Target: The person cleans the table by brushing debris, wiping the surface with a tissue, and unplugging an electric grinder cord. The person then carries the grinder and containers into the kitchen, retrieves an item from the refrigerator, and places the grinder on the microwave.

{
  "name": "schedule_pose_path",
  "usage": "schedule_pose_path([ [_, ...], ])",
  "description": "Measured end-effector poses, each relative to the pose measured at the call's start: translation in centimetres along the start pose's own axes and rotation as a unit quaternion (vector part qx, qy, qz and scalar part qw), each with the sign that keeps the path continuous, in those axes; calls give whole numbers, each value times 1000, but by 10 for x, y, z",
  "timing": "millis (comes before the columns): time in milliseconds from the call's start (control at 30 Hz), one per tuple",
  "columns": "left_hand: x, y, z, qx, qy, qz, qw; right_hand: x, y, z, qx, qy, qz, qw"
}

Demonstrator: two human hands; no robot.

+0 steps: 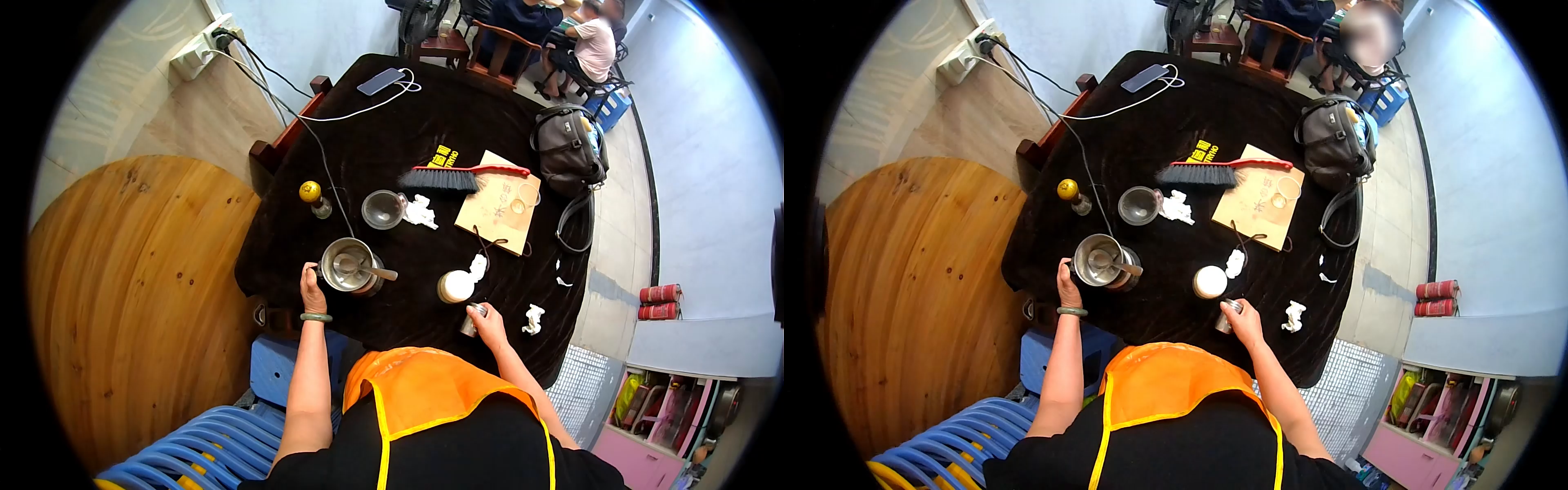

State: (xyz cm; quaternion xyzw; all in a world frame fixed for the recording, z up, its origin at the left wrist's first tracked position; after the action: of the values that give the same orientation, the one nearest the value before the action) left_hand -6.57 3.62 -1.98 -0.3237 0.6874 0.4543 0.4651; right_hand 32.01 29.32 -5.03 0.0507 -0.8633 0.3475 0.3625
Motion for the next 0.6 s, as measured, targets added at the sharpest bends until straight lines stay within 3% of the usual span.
schedule_pose_path([
  [133,4,2,-3,16,45,16,999,1,3,3,9,2,17,1000],
  [267,-24,15,1,10,-12,31,999,3,-3,-2,9,14,28,999],
  [367,-31,12,1,82,-27,32,996,4,-28,-14,-17,33,-7,999],
  [433,-27,14,-4,69,-55,-16,996,-7,-38,-19,-29,71,-13,997],
  [500,-14,15,-4,165,-126,-106,972,-21,-54,-36,-45,133,-7,990],
  [600,-33,17,8,211,-147,-162,953,-31,-75,-66,-90,159,0,983],
])
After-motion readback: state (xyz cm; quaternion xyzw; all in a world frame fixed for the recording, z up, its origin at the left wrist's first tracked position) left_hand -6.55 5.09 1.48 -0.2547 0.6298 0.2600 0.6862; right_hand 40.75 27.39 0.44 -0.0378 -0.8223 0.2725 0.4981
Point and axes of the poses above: each hand's wrist, its own y-axis towards the middle knuckle, its own z-axis out of the palm, x = y × z, the point moved 7 cm from there along y, towards the middle knuckle, and after that the axes turned 11 degrees about z, right-handed, at the moved point
